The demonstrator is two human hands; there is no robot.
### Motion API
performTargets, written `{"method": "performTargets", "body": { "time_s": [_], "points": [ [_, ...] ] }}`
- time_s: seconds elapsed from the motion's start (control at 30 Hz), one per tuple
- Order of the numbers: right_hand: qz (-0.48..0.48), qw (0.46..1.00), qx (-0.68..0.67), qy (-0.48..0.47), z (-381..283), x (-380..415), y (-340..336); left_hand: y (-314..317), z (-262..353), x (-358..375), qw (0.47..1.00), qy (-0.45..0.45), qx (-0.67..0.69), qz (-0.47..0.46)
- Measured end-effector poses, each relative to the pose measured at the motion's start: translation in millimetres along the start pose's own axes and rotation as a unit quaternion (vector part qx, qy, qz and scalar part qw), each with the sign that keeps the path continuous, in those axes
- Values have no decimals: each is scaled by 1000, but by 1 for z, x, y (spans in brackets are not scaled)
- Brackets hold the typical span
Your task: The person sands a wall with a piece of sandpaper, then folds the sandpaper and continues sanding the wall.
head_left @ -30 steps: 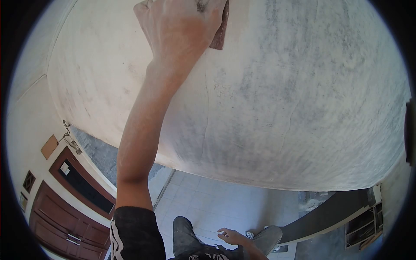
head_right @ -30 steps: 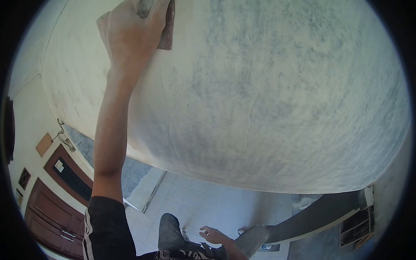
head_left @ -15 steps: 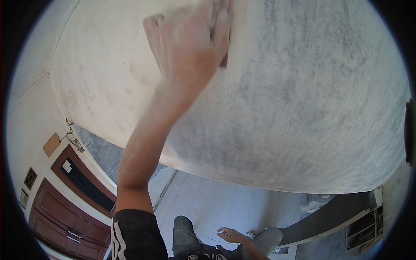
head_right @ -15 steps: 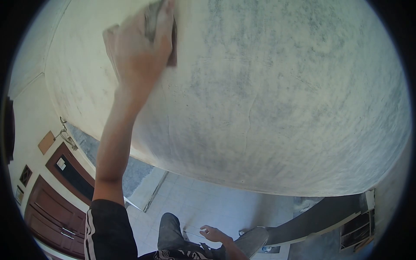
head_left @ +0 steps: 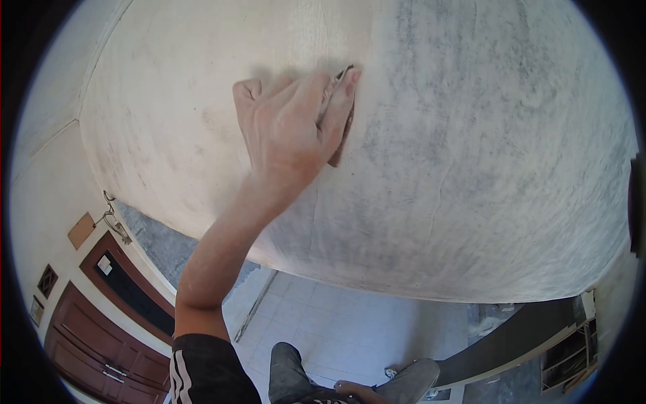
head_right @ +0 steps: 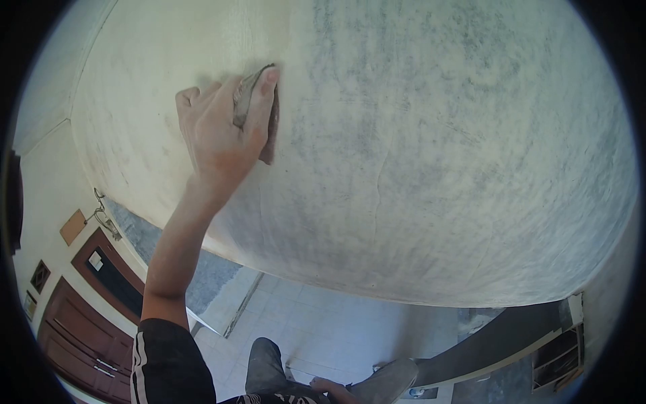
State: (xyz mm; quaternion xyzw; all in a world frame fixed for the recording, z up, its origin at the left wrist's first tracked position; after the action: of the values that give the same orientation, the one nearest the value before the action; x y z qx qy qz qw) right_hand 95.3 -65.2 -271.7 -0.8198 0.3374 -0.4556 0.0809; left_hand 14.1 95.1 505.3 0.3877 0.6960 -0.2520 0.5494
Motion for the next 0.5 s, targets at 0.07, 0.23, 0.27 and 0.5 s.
{"method": "performTargets", "body": {
  "time_s": [0.07, 0.23, 0.27, 0.5],
  "points": [
    [-16, 1000, -12, 8, 15, -8, 10, 7, -11, -32, 998, 39, -19, 40],
    [-17, 1000, -24, -3, 45, -35, 20, 5, -16, -57, 994, -102, 19, 23],
    [-12, 1000, -21, -12, 54, -47, 27, 8, -15, -38, 996, -55, -24, 63],
    [-2, 999, -44, -10, 32, -23, 12, 3, -11, -56, 999, -5, -15, 41]
  ]
}}
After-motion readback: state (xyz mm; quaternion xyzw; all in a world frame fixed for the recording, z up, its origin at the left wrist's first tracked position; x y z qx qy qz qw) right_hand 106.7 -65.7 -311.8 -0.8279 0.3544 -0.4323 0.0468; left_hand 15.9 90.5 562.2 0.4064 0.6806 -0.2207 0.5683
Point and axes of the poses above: each hand's wrist, its own x-axis away from the middle knuckle, its own y-axis out of the palm, z = x × y, the point moved 2 cm from there along -x, towards the middle knuckle, and after that the axes turned 13 degrees about x, right-handed, at the moved point
